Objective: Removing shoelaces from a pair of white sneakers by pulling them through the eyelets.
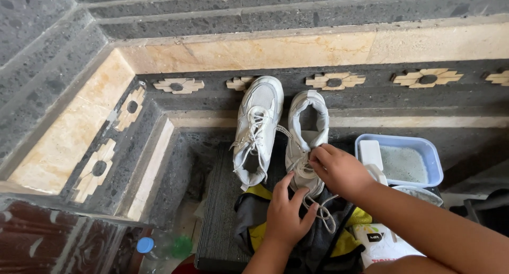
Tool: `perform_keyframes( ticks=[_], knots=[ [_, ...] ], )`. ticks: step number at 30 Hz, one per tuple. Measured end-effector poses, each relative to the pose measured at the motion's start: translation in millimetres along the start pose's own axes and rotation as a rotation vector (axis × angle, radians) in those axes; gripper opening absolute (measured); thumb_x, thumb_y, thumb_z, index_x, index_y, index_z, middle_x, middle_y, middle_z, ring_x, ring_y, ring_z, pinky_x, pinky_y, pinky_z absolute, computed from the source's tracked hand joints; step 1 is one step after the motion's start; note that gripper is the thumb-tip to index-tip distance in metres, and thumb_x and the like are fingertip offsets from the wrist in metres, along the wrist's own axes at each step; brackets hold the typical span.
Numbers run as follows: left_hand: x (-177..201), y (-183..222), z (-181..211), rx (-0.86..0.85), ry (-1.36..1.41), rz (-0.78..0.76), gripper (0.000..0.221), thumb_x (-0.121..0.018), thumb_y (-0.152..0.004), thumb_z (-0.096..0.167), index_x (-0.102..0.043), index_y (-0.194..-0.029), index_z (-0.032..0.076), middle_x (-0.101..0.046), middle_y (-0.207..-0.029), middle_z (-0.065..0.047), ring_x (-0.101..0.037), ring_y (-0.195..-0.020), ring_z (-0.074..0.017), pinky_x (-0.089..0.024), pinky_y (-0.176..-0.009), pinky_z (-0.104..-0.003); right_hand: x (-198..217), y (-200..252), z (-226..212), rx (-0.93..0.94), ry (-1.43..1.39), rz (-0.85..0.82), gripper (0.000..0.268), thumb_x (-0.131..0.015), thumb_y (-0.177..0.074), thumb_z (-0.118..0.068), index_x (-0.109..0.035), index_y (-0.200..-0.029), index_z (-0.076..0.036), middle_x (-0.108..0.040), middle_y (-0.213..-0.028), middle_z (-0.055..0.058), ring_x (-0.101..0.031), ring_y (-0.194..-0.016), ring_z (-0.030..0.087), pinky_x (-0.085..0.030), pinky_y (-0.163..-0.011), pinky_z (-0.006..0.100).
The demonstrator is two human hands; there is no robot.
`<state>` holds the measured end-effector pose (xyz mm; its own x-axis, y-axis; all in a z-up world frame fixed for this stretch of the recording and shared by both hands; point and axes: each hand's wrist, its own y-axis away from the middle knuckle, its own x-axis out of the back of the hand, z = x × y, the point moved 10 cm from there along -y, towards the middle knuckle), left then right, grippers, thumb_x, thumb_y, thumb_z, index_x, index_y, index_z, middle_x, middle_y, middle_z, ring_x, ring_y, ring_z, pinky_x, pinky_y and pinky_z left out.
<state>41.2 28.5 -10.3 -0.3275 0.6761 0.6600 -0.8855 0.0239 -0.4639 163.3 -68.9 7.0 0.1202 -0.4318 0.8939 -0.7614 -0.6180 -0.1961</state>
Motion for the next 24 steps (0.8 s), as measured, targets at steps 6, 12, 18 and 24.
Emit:
perform_keyframes(
  ticks=[6,12,18,24],
  knots=[
    [4,2,1,-0.059,-0.036,0.059,0.053,-0.045,-0.105,0.048,-0.072,-0.117,0.004,-0.043,-0.147,-0.021,-0.047,-0.132,-0.0429,-0.049,-0.096,-0.059,-2,10,-3,0.131,0.02,-0.122,0.019,-0.058,-0.101,-0.027,-0.065,-0.115,-0.016,-0.053,-0.106,0.002,-0.064,-0.082,0.022,-0.053,-0.069,0.039],
    [1,7,-3,-0.012,-0.119,0.076,0.052,-0.044,-0.102,0.052,-0.074,-0.117,0.012,-0.047,-0.151,-0.016,-0.04,-0.138,-0.0487,-0.042,-0.096,-0.066,-1,16,5,0.104,0.085,-0.207,0.036,-0.066,-0.095,-0.031,-0.062,-0.129,-0.02,-0.055,-0.119,0.004,-0.066,-0.096,0.026,-0.056,-0.078,0.041],
    [-2,6,-4,-0.004,-0.079,0.023,0.06,-0.04,-0.102,0.058,-0.076,-0.113,0.011,-0.042,-0.153,-0.019,-0.034,-0.141,-0.05,-0.037,-0.101,-0.068,12,16,3,-0.089,-0.003,-0.167,0.033,-0.059,-0.096,-0.046,-0.065,-0.122,-0.027,-0.066,-0.117,-0.003,-0.071,-0.087,0.019,-0.057,-0.069,0.039],
    [7,5,7,-0.05,-0.058,0.082,0.054,-0.045,-0.101,0.048,-0.066,-0.072,0.008,-0.047,-0.151,-0.023,-0.034,-0.142,-0.0551,-0.04,-0.095,-0.068,11,15,1,0.002,-0.014,-0.071,0.03,-0.056,-0.1,-0.034,-0.066,-0.126,-0.024,-0.068,-0.121,-0.002,-0.074,-0.088,0.025,-0.058,-0.068,0.041]
  ],
)
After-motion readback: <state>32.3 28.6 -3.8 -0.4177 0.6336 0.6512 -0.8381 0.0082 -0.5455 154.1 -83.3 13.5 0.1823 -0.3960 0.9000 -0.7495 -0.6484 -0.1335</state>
